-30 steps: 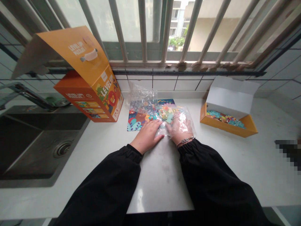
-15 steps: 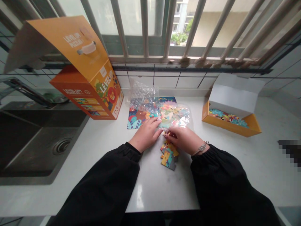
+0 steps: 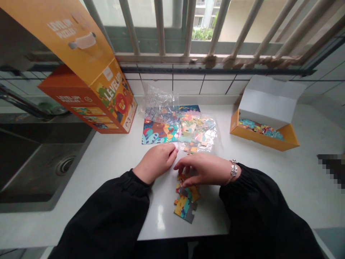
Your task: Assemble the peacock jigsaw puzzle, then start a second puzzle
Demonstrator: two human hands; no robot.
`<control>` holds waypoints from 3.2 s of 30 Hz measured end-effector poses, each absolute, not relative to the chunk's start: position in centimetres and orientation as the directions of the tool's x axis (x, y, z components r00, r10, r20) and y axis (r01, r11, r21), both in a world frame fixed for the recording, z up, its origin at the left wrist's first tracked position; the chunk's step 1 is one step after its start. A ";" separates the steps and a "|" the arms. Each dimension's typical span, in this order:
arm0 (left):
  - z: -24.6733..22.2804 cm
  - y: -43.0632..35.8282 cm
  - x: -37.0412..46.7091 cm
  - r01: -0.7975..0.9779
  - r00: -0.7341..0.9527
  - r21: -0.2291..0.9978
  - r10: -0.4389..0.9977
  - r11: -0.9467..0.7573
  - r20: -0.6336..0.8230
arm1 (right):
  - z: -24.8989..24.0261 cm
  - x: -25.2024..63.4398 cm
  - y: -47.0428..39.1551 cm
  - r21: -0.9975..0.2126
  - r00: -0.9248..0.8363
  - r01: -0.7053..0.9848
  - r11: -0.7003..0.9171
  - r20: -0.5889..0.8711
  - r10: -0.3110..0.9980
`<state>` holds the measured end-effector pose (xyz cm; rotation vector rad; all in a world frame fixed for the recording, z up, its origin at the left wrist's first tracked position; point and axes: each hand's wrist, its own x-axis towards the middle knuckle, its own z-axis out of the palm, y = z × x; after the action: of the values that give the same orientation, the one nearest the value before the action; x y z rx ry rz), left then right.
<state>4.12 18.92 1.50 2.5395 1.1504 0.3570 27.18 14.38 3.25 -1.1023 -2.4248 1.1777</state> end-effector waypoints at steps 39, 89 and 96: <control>1.4 18.8 3.9 0.646 0.674 0.441 0.737 -0.623 0.053 | 2.4 28.5 14.9 -0.539 -0.470 0.775 0.330 -0.142 0.871; 4.0 19.0 -0.3 0.562 0.788 0.351 0.614 -0.750 0.051 | 1.2 27.5 15.7 -0.787 -0.384 0.569 0.236 0.000 0.923; 1.7 19.7 -1.9 0.485 0.824 0.500 0.567 -0.718 0.015 | -0.2 25.6 15.9 -0.813 -0.407 0.542 0.214 -0.031 0.913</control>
<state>-1.90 19.71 1.70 2.5198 0.7777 0.2289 25.57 15.88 -0.17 -1.3434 -2.0336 1.0708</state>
